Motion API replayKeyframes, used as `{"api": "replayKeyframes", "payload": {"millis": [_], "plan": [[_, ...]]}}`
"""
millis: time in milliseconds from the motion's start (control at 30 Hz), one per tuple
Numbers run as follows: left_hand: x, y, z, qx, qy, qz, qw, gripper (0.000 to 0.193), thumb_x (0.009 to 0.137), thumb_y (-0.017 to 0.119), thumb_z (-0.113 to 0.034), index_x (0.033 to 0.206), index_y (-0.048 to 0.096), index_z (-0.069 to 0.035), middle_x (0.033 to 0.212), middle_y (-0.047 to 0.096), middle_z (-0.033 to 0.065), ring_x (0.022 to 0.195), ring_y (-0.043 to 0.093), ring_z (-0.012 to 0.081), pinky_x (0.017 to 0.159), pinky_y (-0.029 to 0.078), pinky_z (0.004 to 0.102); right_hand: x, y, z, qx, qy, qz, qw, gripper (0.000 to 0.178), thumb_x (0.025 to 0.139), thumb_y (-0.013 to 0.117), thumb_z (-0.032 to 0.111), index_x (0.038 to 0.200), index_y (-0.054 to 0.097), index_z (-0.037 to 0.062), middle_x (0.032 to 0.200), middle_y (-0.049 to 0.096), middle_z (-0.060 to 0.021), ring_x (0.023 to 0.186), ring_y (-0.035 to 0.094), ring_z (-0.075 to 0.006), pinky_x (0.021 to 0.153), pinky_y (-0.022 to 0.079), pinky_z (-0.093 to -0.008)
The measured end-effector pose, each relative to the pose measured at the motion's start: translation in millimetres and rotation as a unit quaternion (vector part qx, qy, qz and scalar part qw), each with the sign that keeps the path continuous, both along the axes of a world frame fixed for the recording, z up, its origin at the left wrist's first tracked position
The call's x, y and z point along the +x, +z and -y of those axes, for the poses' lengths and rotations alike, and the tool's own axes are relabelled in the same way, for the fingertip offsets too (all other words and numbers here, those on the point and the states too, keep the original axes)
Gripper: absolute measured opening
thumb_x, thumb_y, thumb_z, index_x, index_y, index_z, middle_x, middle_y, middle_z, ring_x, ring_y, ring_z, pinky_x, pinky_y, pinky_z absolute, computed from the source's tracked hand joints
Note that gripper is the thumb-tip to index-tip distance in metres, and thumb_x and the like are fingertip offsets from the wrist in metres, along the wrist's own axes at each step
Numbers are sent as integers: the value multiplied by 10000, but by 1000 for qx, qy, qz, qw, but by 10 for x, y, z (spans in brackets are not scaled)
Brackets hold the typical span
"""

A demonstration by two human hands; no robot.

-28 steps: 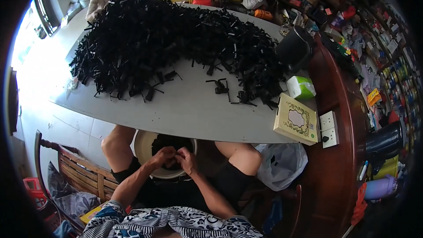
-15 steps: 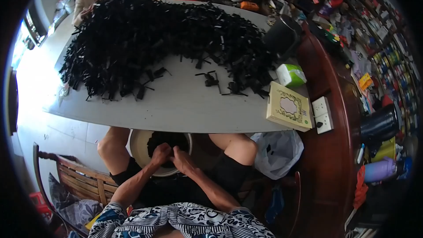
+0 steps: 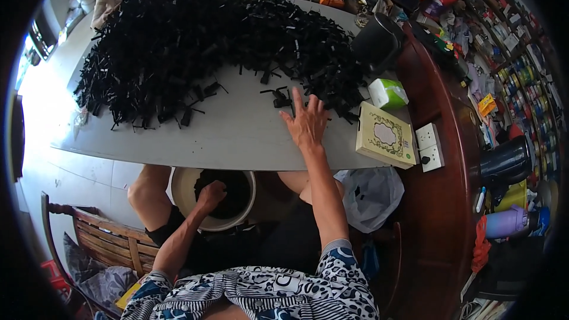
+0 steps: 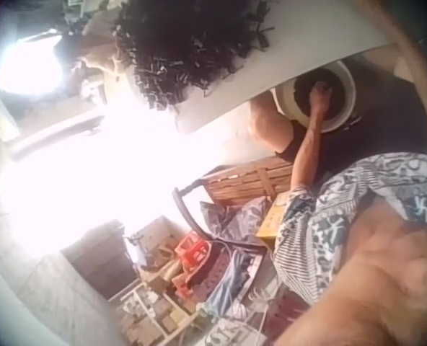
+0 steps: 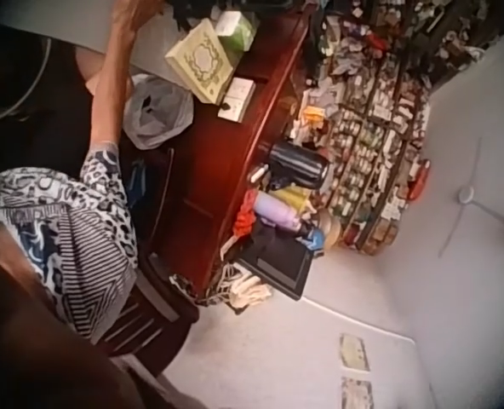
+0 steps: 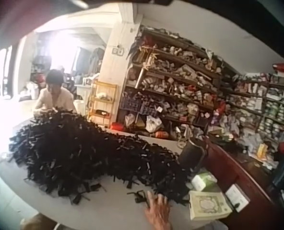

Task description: Assembling or sorting small black plastic hardware components at a table.

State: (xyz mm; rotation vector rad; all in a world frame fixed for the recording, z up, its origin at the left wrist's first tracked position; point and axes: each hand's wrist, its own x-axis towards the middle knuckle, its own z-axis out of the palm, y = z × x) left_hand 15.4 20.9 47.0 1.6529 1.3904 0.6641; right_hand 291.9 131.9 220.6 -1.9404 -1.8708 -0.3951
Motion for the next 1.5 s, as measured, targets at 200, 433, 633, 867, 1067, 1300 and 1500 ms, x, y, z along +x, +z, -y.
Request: {"api": "replayKeyframes", "payload": {"millis": [200, 433, 633, 867, 1067, 1300, 1500], "plan": [[47, 143, 69, -82, -73, -1, 994, 185, 668, 576, -155, 822, 559, -54, 710, 568, 122, 685, 568, 262, 612, 436, 341, -407, 22, -211, -33, 116, 1, 993, 514, 672, 630, 362, 1133, 479, 190, 947, 420, -93, 900, 408, -252, 683, 404, -384], [70, 259, 78, -78, -111, 1, 991, 168, 680, 551, -138, 823, 566, -52, 739, 582, 130, 713, 575, 273, 631, 445, 331, -475, -102, -423, 13, 75, 35, 996, 392, 688, 630, 261, 1041, 494, 158, 932, 433, -87, 845, 446, -255, 597, 445, -346], [64, 347, 69, -65, -112, 5, 992, 167, 679, 547, -121, 827, 567, -48, 754, 587, 137, 730, 577, 273, 637, 447, 331, -527, -85, -294, -47, 126, -17, 991, 277, 689, 604, 181, 943, 502, 138, 892, 444, -63, 865, 447, -240, 573, 454, -361], [76, 371, 61, -51, -122, 2, 991, 177, 674, 548, -115, 833, 565, -38, 757, 589, 132, 738, 577, 270, 642, 447, 327, -601, -79, -194, -3, 85, -38, 996, 259, 663, 646, 221, 854, 514, 107, 865, 443, -54, 853, 459, -234, 584, 450, -358], [58, 374, 84, -53, -123, 19, 991, 187, 671, 536, -91, 846, 566, -30, 736, 590, 122, 706, 583, 236, 634, 449, 311, -492, -106, -174, 44, 124, -192, 972, 239, 624, 690, 186, 758, 536, 62, 807, 458, -55, 700, 490, -238, 576, 418, -338], [30, 318, 89, -177, -106, 160, 965, 204, 674, 515, -37, 869, 562, 1, 693, 573, 84, 650, 560, 148, 600, 442, 266, -397, -236, -171, 122, 194, -488, 842, 239, 675, 689, 177, 679, 517, 10, 709, 474, -24, 570, 430, -112, 506, 350, -222], [30, 325, 74, -224, -125, 203, 945, 192, 746, 517, -71, 925, 536, -4, 756, 573, 67, 697, 547, 138, 641, 437, 251, -288, -101, -127, 43, 140, -839, 524, 183, 759, 609, 207, 736, 487, 71, 646, 530, -62, 479, 470, -118, 312, 262, -208]]}}
